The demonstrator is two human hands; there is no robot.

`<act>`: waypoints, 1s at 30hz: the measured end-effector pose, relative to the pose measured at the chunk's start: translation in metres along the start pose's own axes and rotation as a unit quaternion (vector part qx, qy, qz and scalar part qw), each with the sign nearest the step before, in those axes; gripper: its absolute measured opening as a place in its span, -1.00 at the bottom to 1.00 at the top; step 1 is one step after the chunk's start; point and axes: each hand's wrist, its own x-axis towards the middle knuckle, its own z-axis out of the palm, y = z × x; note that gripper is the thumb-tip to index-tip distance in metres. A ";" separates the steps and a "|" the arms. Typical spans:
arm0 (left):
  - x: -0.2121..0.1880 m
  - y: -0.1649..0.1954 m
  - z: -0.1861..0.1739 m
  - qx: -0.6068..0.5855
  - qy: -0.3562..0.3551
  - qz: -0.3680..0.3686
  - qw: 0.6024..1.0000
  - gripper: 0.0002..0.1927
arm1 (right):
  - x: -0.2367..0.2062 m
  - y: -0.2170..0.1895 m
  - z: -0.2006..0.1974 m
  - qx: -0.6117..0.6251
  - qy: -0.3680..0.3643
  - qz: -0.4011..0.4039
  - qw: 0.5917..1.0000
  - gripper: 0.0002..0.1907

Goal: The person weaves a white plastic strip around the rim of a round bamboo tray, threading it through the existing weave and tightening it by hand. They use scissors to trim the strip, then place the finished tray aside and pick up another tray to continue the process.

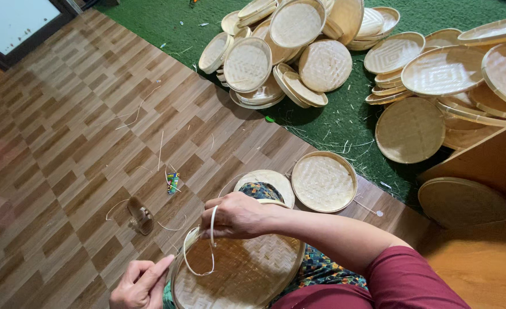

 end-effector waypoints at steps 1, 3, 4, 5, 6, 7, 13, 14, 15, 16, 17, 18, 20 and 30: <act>-0.001 0.000 0.000 0.000 -0.003 -0.007 1.000 -0.56 | 0.000 0.001 0.001 -0.003 -0.001 -0.004 1.000 -0.79; -0.001 0.003 0.001 -0.003 -0.002 -0.023 1.000 -0.58 | 0.001 0.003 0.005 -0.005 -0.003 -0.013 1.000 -0.81; 0.000 0.005 0.001 -0.005 0.002 -0.033 0.999 -0.60 | 0.002 0.005 0.008 -0.002 -0.006 -0.017 1.000 -0.84; 0.002 0.008 -0.001 -0.006 0.005 -0.044 0.999 -0.61 | 0.002 0.007 0.011 0.002 -0.009 -0.021 1.000 -0.86; 0.005 0.010 -0.003 -0.010 -0.002 -0.035 0.999 -0.62 | 0.001 0.011 0.014 -0.008 -0.016 -0.017 1.000 -0.86; 0.008 0.012 -0.009 -0.012 -0.009 -0.026 1.000 -0.63 | 0.001 0.015 0.017 -0.016 -0.024 -0.013 1.000 -0.86; 0.010 0.004 -0.066 -0.013 -0.086 -0.079 0.993 -0.71 | 0.012 0.058 0.024 0.055 -0.010 0.043 0.997 -0.79; 0.004 0.001 -0.072 -0.019 -0.060 -0.093 0.994 -0.77 | 0.015 0.064 0.021 0.028 -0.062 0.087 0.994 -0.82; -0.002 -0.002 -0.076 -0.045 -0.062 -0.116 0.990 -0.76 | 0.019 0.066 0.020 0.025 -0.070 0.074 0.994 -0.82; -0.008 -0.005 -0.079 -0.073 -0.063 -0.135 0.986 -0.75 | 0.024 0.064 0.019 0.020 -0.074 0.062 0.995 -0.81; -0.014 -0.009 -0.080 -0.069 -0.063 -0.146 0.985 -0.75 | 0.032 0.063 0.019 0.020 -0.091 0.081 0.992 -0.78; -0.018 -0.012 -0.082 -0.068 -0.062 -0.157 0.983 -0.75 | 0.040 0.061 0.019 0.018 -0.109 0.102 0.989 -0.75; -0.022 -0.019 -0.083 -0.092 -0.067 -0.196 0.974 -0.74 | 0.054 0.055 0.009 0.019 -0.174 0.130 0.976 -0.74; 0.028 -0.002 -0.024 -0.140 -0.058 -0.057 0.987 -0.73 | 0.103 0.038 -0.020 0.020 -0.354 0.113 0.928 -0.62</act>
